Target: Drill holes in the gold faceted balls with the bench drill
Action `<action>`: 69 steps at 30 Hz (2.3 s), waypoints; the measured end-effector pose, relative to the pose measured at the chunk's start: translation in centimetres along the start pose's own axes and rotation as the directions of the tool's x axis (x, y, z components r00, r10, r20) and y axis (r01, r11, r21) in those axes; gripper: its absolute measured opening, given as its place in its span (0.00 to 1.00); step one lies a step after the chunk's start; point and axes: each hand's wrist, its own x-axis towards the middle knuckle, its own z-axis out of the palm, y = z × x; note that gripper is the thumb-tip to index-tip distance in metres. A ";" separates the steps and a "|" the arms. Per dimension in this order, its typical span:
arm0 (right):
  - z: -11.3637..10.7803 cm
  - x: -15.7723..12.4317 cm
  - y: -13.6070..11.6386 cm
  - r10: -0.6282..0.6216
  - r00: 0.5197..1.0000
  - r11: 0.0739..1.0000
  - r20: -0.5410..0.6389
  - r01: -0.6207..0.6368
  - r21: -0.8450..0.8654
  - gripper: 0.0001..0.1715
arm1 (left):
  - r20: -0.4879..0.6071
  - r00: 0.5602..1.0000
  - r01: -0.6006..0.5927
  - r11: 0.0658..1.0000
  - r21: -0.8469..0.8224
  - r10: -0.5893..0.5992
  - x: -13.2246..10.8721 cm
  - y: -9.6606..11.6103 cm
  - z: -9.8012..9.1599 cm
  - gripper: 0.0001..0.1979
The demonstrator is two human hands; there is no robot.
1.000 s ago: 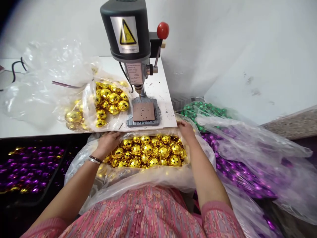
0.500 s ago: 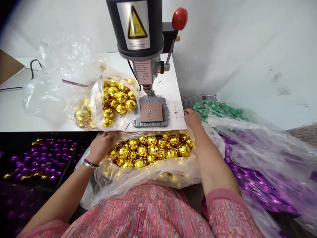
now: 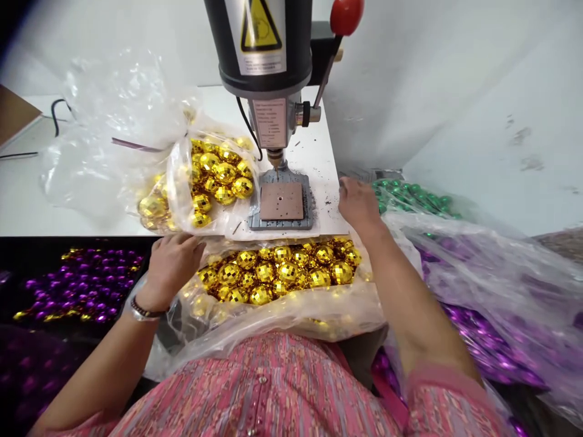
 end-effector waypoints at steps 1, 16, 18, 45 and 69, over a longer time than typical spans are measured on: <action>-1.0 -1.5 -0.9 -0.038 0.998 0.999 0.042 0.038 0.014 0.29 | -0.030 0.994 -0.106 0.993 -0.055 0.104 -0.2 1.2 -0.4 0.17; 2.5 -17.1 -1.7 -0.040 0.865 0.924 0.500 0.223 -0.312 0.35 | 0.072 0.769 -0.602 0.757 -0.253 0.635 -1.4 8.0 5.8 0.29; 3.3 -15.5 -1.3 0.001 0.887 0.919 0.462 0.182 -0.350 0.34 | 0.073 0.796 -0.578 0.791 -0.202 0.600 0.0 7.9 6.3 0.24; 6.6 -11.5 -8.9 0.109 0.709 0.958 0.697 0.113 -0.264 0.44 | 0.066 0.559 -0.196 0.210 -0.958 0.827 -11.1 10.5 -2.7 0.15; 5.3 -17.8 -13.1 -0.387 0.657 0.917 0.647 0.349 0.193 0.44 | 0.281 0.600 -0.031 0.373 -0.927 0.749 -10.7 8.2 -1.3 0.19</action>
